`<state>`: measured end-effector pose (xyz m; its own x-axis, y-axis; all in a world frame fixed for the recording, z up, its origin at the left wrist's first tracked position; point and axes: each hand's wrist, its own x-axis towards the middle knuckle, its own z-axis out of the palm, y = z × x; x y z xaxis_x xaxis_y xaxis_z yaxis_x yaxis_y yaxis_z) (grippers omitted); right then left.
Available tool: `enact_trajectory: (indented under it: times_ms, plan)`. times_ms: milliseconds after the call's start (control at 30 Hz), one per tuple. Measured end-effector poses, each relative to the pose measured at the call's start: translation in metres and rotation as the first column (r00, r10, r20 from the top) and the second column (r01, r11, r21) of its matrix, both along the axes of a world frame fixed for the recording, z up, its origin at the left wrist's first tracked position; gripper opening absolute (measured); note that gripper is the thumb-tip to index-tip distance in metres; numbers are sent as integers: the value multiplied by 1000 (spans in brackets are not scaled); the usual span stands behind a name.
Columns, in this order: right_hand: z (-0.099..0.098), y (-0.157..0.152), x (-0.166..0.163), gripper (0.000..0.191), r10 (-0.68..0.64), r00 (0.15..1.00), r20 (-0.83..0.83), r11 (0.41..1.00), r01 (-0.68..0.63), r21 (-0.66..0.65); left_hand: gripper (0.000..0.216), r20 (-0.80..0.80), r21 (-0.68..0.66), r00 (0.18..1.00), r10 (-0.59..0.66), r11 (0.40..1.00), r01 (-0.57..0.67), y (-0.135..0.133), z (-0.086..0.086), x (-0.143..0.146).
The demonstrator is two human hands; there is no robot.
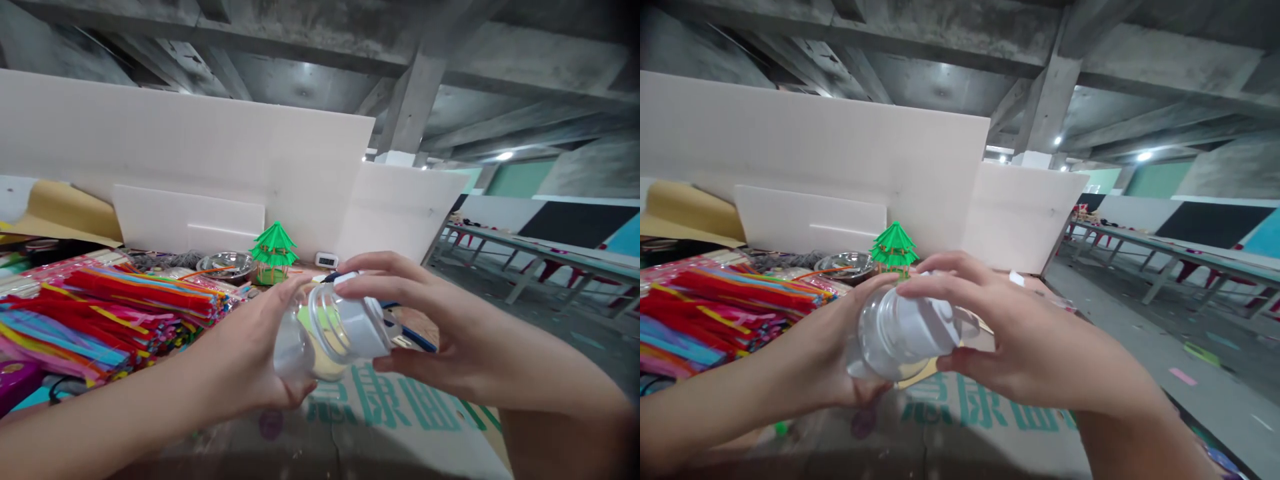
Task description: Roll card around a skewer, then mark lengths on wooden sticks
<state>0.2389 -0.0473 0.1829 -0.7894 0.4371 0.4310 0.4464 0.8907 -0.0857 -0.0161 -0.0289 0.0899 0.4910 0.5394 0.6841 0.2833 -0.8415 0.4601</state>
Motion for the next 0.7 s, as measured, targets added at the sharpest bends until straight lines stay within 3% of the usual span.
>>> enact_trajectory:
  times_ms: [100, 167, 300, 367, 433, 500, 600, 633, 700]
  plan:
    - [-8, -1, -13, 70, -60, 998, 13, 996, 59, 65, 96, -44, -28, 999, 30, 999, -31, -4, 2, -2]
    - [-15, -2, -21, 75, -178, 984, -2, 976, 177, 127, 93, -69, -30, 997, 32, 999, -35, -7, 5, -3]
    - [-26, 0, -30, 74, -441, 897, -25, 863, 431, 262, 88, -96, -21, 995, 30, 999, -32, -8, 8, -4]
    - [-28, 2, -30, 72, -472, 881, -28, 844, 461, 275, 89, -108, -17, 993, 49, 999, -51, -6, 7, -4]
    - [-26, 1, -28, 69, -391, 920, -25, 892, 385, 235, 91, -112, -10, 991, 73, 997, -75, -4, 4, -6]
    - [-21, 0, -24, 70, -210, 978, 13, 963, 204, 177, 95, -118, 1, 989, 94, 996, -94, -1, 2, -8]
    - [-13, 0, -19, 72, 40, 989, 144, 991, -57, 117, 98, -121, 1, 988, 98, 995, -99, 2, 1, -9]
    - [-12, 1, -17, 70, 57, 985, 166, 991, -76, 111, 98, -111, -6, 990, 87, 996, -88, 2, 1, -9]
    - [-12, 5, -14, 67, -31, 991, 133, 993, 16, 113, 94, -83, -15, 995, 62, 998, -63, 1, 3, -7]
